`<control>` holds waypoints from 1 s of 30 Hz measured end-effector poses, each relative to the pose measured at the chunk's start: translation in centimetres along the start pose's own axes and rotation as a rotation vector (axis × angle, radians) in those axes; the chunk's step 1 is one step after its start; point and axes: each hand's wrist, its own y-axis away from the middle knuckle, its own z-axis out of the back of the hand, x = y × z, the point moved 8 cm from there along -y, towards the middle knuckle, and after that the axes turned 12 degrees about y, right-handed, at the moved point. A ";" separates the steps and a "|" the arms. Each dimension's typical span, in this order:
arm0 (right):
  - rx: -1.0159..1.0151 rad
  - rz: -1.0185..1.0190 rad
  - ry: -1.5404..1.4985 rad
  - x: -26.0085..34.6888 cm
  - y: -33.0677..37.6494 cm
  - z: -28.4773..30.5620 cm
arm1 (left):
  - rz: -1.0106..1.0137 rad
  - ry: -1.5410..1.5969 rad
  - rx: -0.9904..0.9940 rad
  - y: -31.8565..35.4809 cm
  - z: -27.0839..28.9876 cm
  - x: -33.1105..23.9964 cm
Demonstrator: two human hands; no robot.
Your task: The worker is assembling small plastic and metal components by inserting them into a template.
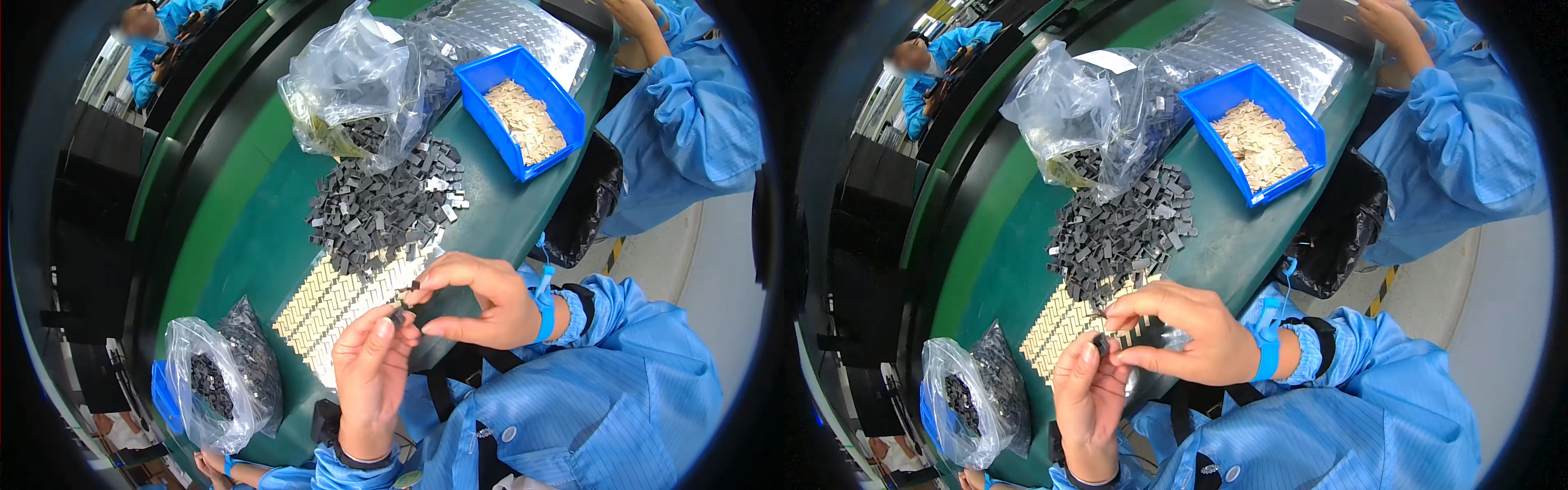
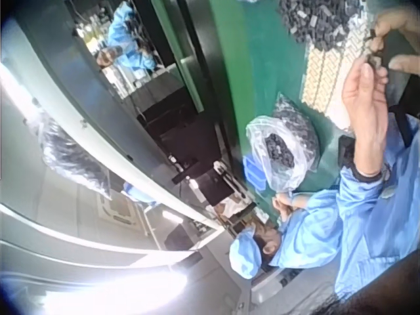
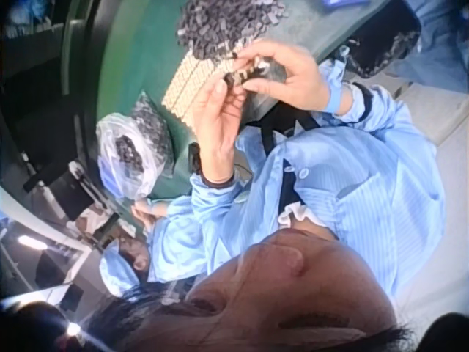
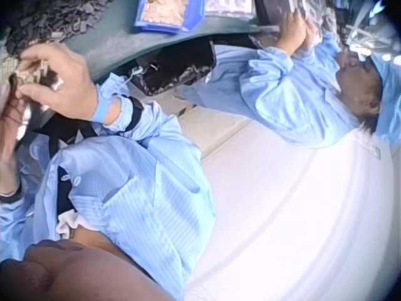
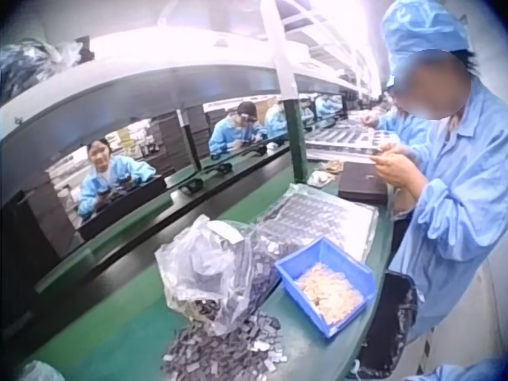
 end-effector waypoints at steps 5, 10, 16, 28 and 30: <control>0.001 -0.071 -0.048 -0.2 0.3 -0.7 | 0.015 0.090 0.051 1.1 -0.3 1.6; 0.113 0.268 0.312 2.8 0.1 -0.9 | -0.227 -0.119 0.054 1.9 -0.6 1.7; 0.163 0.635 0.473 5.5 1.4 -1.8 | -0.144 -0.169 0.093 2.5 0.2 1.1; 0.262 0.330 0.172 3.0 1.1 -2.0 | 0.081 0.134 0.087 3.4 2.4 3.7; 0.242 0.275 0.140 2.6 1.0 -1.9 | 0.066 0.111 0.070 3.5 2.3 3.7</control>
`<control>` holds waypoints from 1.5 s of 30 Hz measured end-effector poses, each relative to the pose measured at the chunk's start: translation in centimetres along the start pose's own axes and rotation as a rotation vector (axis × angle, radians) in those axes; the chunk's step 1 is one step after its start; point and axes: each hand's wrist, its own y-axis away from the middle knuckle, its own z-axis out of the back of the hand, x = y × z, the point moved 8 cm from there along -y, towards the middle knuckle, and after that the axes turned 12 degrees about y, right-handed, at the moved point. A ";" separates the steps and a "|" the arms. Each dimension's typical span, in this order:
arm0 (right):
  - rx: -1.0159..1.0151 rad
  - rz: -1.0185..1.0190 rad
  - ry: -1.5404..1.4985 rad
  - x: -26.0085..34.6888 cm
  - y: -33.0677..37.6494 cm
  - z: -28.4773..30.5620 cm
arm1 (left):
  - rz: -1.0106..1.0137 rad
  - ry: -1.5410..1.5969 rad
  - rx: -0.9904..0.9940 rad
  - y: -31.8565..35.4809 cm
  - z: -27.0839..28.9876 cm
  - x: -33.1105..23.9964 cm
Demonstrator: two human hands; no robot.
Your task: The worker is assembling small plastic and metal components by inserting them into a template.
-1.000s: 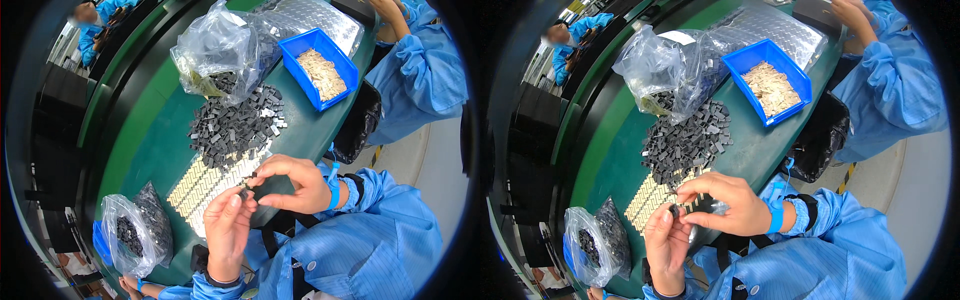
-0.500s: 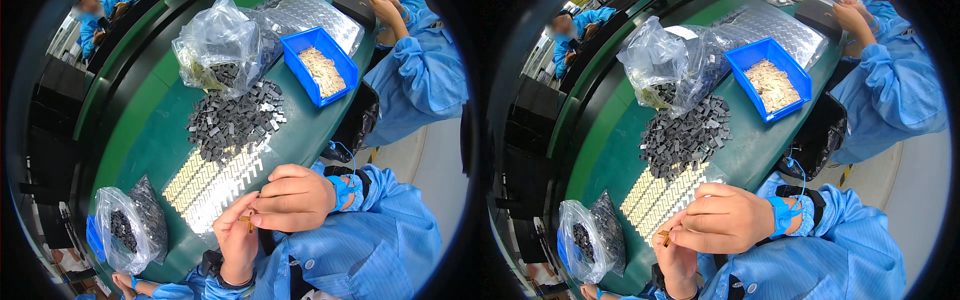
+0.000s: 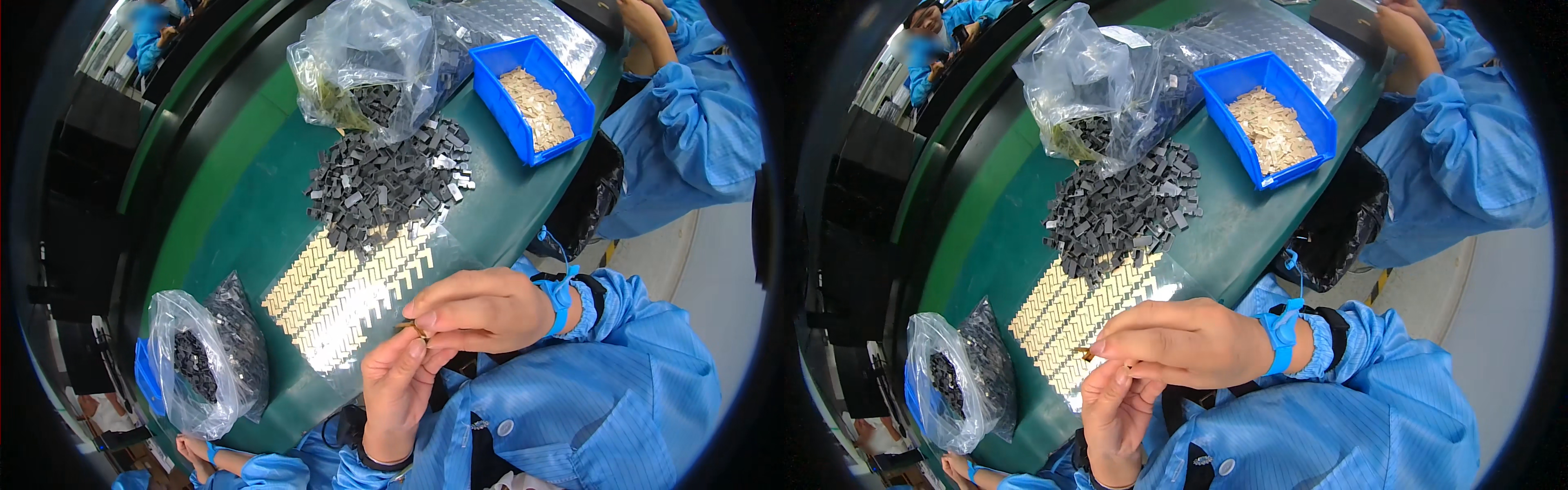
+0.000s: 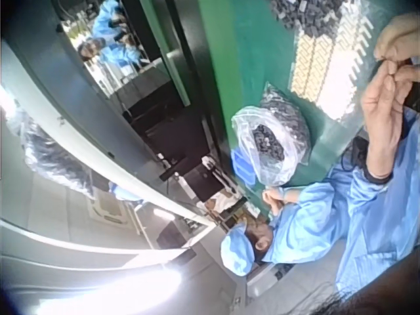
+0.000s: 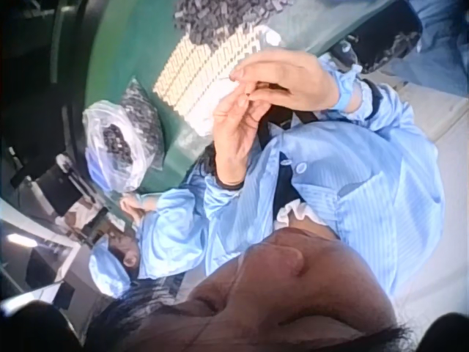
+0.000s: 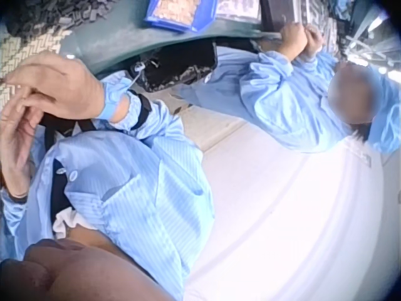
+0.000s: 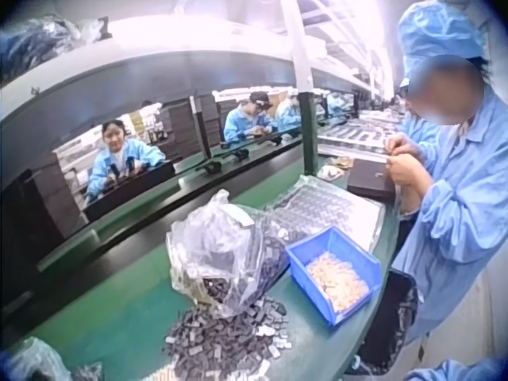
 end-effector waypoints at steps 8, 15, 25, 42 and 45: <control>0.008 -0.189 -0.096 -1.8 0.4 -0.6 | -0.121 -0.182 -0.123 0.2 -0.8 -0.8; -0.244 -0.457 -0.551 -3.3 2.8 -1.7 | -0.369 -0.354 -0.064 0.7 -0.9 -2.3; -0.191 -0.707 -0.773 -3.9 3.7 -3.9 | -0.452 -0.501 -0.119 1.0 -1.1 -2.7; -0.144 -0.608 -0.458 -3.7 3.1 -2.7 | -0.452 -0.599 -0.083 1.2 -1.6 -2.7; -0.127 -0.578 -0.393 -3.5 2.9 -2.5 | -0.443 -0.647 -0.095 1.2 -1.5 -2.7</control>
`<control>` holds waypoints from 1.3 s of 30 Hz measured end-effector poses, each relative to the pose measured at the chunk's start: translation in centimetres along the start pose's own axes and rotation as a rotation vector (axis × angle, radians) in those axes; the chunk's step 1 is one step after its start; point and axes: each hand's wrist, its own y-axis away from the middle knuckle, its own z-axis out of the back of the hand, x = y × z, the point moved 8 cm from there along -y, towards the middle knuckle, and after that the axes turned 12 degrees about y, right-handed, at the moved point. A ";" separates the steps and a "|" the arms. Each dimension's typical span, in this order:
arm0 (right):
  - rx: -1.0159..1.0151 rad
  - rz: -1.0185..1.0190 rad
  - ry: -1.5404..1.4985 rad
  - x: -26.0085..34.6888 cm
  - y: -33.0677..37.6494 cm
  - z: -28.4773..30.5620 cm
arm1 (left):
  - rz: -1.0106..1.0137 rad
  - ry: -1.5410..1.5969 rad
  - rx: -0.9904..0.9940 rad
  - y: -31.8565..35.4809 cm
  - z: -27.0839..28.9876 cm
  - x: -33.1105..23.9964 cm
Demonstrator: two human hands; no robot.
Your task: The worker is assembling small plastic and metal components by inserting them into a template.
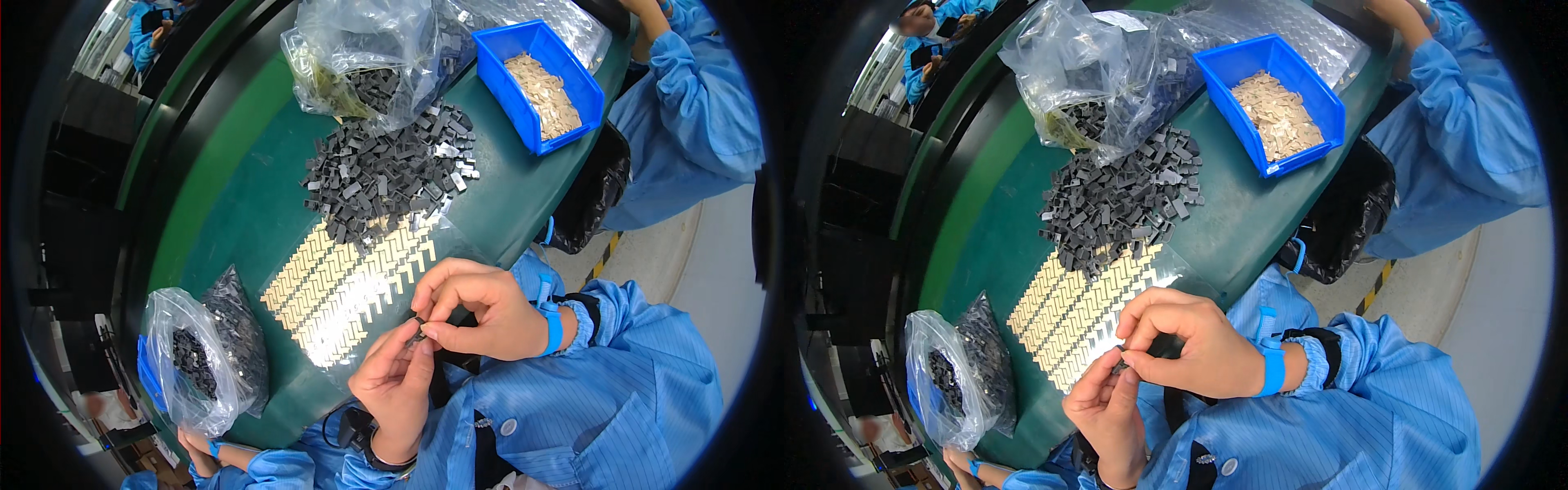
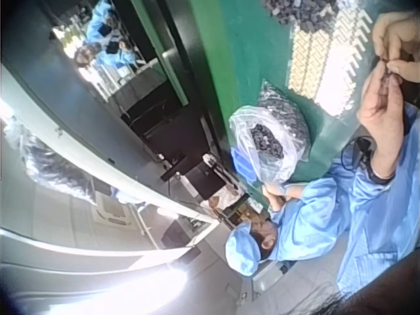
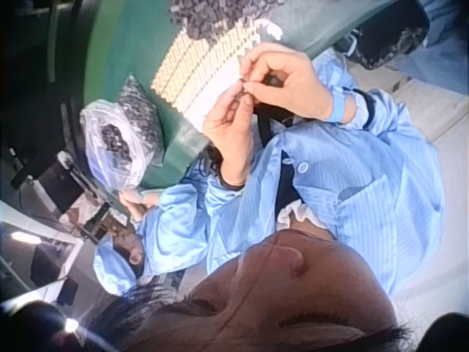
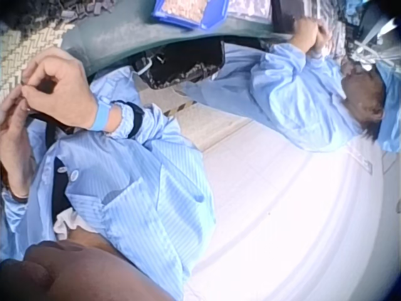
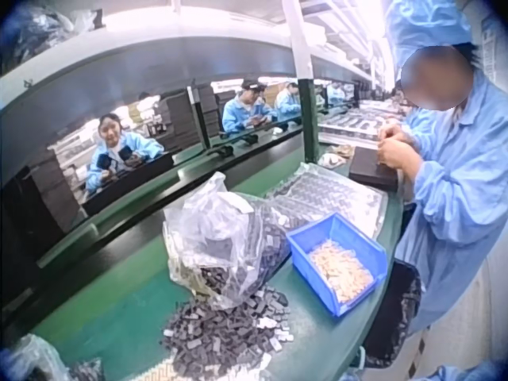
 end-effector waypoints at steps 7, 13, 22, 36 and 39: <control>0.000 0.008 0.031 0.2 -0.1 0.1 | -0.006 0.007 0.002 -0.1 0.0 0.1; -0.009 0.033 0.056 0.6 -0.2 0.2 | -0.005 0.037 -0.004 0.0 -0.1 0.1; -0.020 0.029 0.064 0.8 -0.1 0.3 | 0.008 0.103 -0.011 -0.1 -0.1 0.2; -0.013 0.031 0.060 0.7 -0.1 0.3 | 0.045 0.140 -0.068 -0.2 0.2 0.7; -0.011 0.027 0.056 0.5 -0.1 0.3 | 0.033 0.146 -0.064 -0.3 0.2 0.7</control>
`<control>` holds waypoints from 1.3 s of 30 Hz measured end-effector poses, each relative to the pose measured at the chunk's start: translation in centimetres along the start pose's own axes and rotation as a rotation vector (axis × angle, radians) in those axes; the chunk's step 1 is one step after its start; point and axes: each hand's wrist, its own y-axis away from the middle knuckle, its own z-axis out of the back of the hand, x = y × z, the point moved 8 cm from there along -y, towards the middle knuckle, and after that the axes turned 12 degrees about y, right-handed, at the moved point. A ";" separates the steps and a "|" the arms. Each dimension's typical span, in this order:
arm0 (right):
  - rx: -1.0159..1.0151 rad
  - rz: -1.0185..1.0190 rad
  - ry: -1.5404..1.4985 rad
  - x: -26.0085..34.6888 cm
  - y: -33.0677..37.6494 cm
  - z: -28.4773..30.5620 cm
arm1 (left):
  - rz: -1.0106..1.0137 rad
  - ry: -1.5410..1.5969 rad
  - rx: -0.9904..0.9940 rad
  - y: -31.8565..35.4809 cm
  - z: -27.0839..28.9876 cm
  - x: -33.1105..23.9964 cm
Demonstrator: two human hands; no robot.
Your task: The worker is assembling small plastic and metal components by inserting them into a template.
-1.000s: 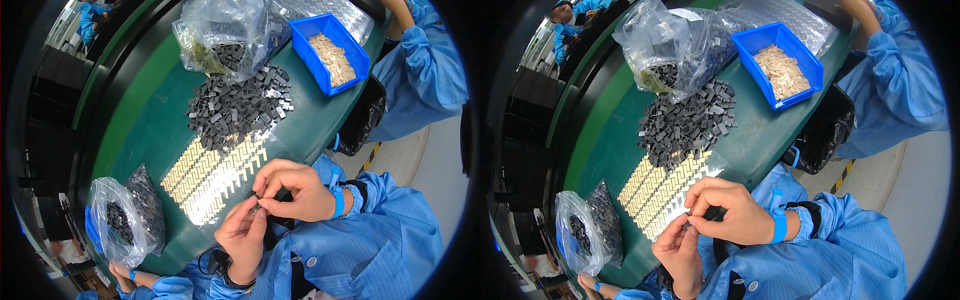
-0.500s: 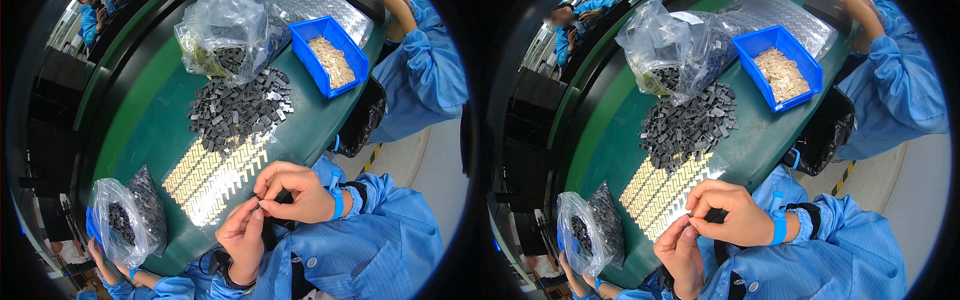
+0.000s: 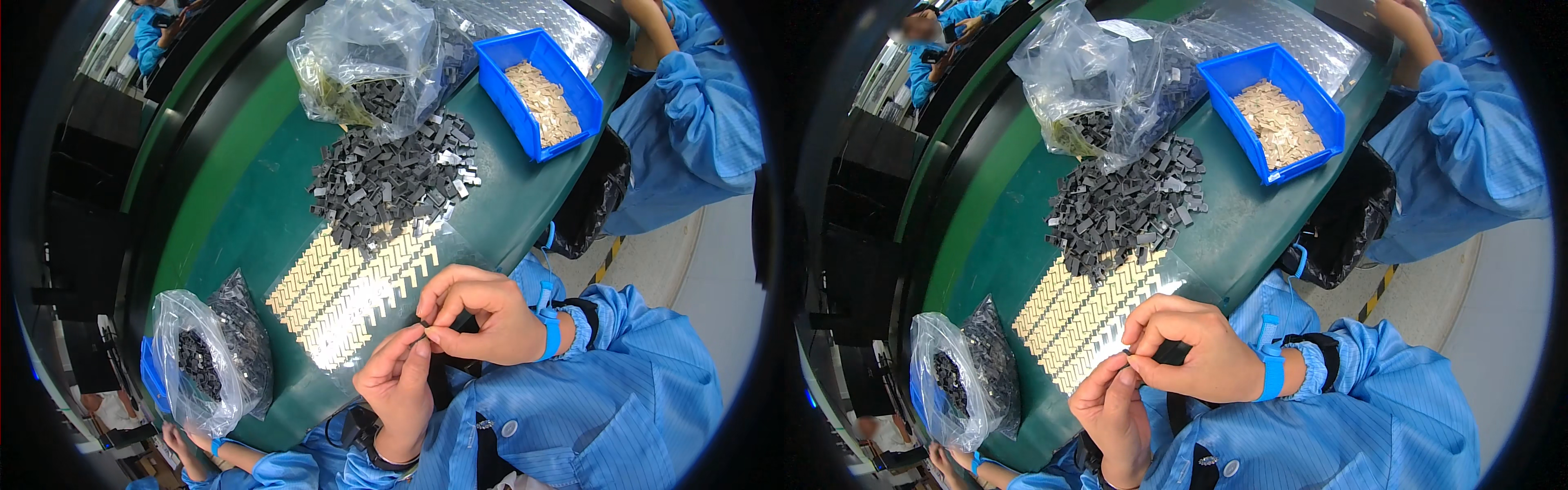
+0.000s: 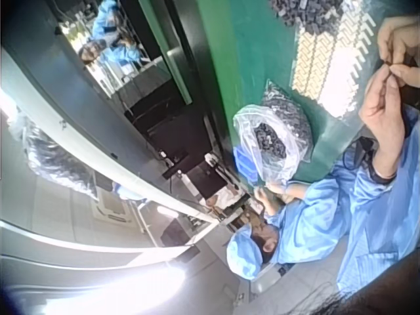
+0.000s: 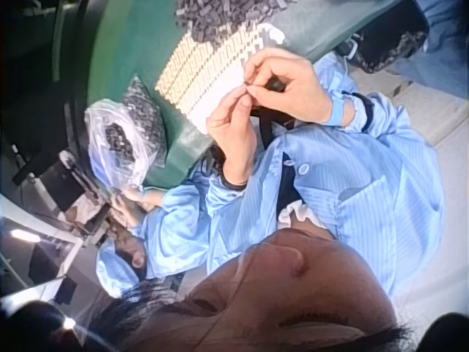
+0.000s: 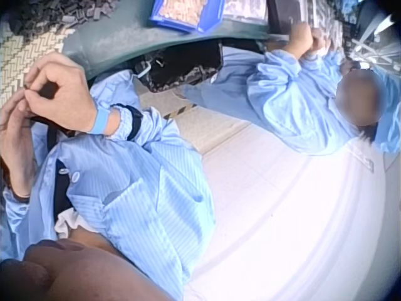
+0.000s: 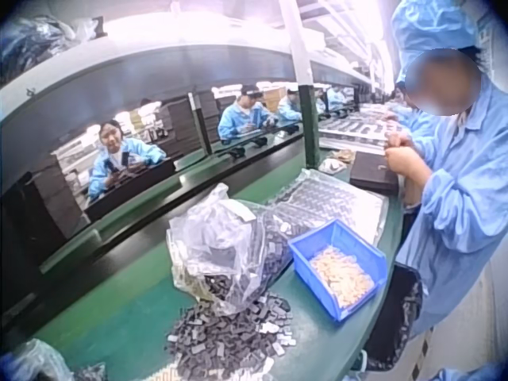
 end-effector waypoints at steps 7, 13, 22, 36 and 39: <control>0.020 0.000 -0.055 -0.5 -0.1 -0.2 | -0.010 0.063 -0.016 -0.2 -0.2 -0.1; 0.058 0.005 -0.029 -0.5 -0.4 -0.1 | -0.036 0.058 0.000 -0.2 -0.3 -0.4; 0.261 -0.075 -0.092 -0.9 -1.0 -0.4 | -0.121 0.052 0.155 -0.1 -1.1 -1.5; 0.521 -0.393 -0.495 -3.2 0.4 -3.3 | -0.064 -0.315 0.335 -0.7 -1.8 -2.2; 0.557 -0.306 -0.266 -3.0 0.2 -3.2 | -0.221 -0.736 0.420 -0.3 -2.9 -3.0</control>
